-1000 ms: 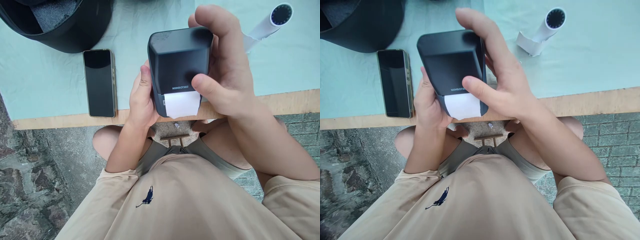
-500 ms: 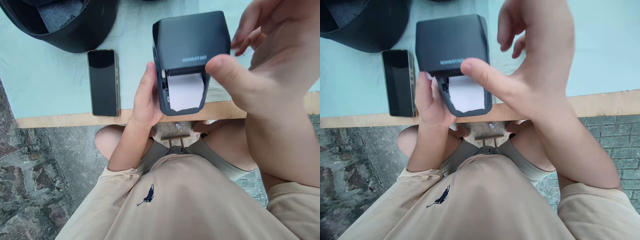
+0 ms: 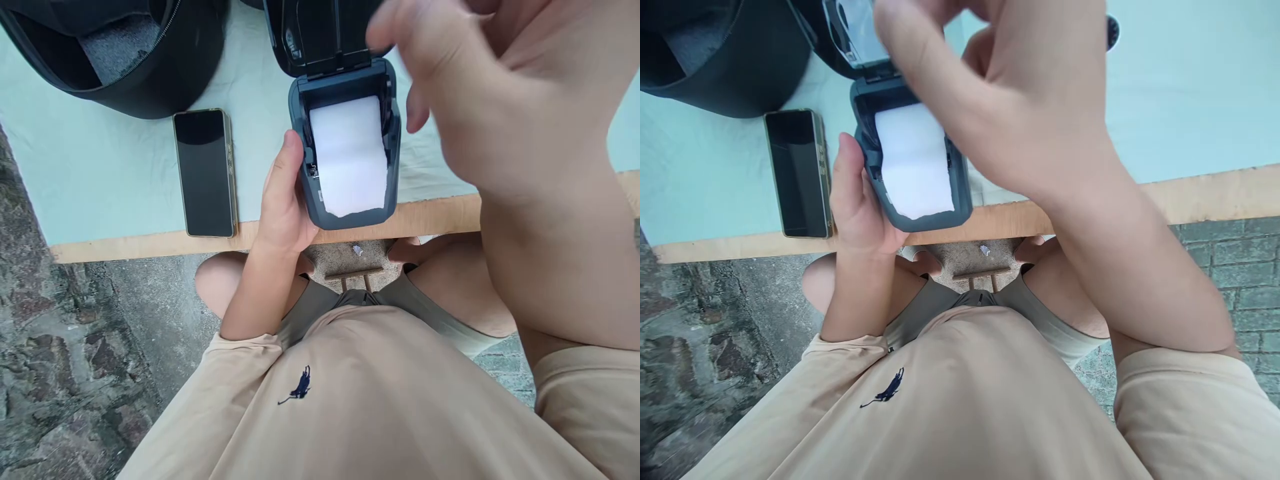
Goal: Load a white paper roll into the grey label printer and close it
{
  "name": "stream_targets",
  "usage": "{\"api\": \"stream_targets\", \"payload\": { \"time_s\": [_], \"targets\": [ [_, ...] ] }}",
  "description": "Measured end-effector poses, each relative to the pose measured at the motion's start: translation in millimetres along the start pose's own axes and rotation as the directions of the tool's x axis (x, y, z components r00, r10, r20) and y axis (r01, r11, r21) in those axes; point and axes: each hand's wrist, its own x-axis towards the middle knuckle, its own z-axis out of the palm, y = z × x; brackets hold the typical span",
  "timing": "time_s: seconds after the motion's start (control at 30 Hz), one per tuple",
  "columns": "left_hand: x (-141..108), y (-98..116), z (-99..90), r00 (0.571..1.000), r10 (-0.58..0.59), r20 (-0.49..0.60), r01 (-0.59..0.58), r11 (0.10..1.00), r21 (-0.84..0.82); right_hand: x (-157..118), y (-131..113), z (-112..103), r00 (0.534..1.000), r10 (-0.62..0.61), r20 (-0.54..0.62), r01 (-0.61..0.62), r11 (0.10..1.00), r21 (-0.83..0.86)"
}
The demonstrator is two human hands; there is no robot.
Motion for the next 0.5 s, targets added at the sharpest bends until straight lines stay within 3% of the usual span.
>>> {"api": "stream_targets", "payload": {
  "time_s": [0.17, 0.3, 0.37, 0.5],
  "targets": [
    [0.7, -3.8, -2.4, 1.0, 0.009, -0.004, -0.009, 0.997, 0.08, -29.6, -35.9, 17.9, 1.0, -0.025, -0.005, 0.022, 0.938, -0.346],
    [1.2, -5.8, -7.8, 0.997, 0.035, 0.072, -0.036, 0.999, 0.015, -34.1, -55.1, 24.1, 0.999, 0.026, 0.029, 0.0, 0.736, -0.677],
    [1.0, -6.1, -8.8, 0.997, 0.036, 0.07, -0.037, 0.999, 0.024, -32.4, -58.3, 25.5, 0.997, 0.07, 0.027, -0.026, 0.657, -0.754],
    [0.3, -6.6, -7.3, 0.997, 0.055, 0.057, -0.059, 0.995, 0.081, -28.5, -58.3, 28.8, 0.994, 0.11, 0.015, -0.057, 0.628, -0.776]
  ]
}}
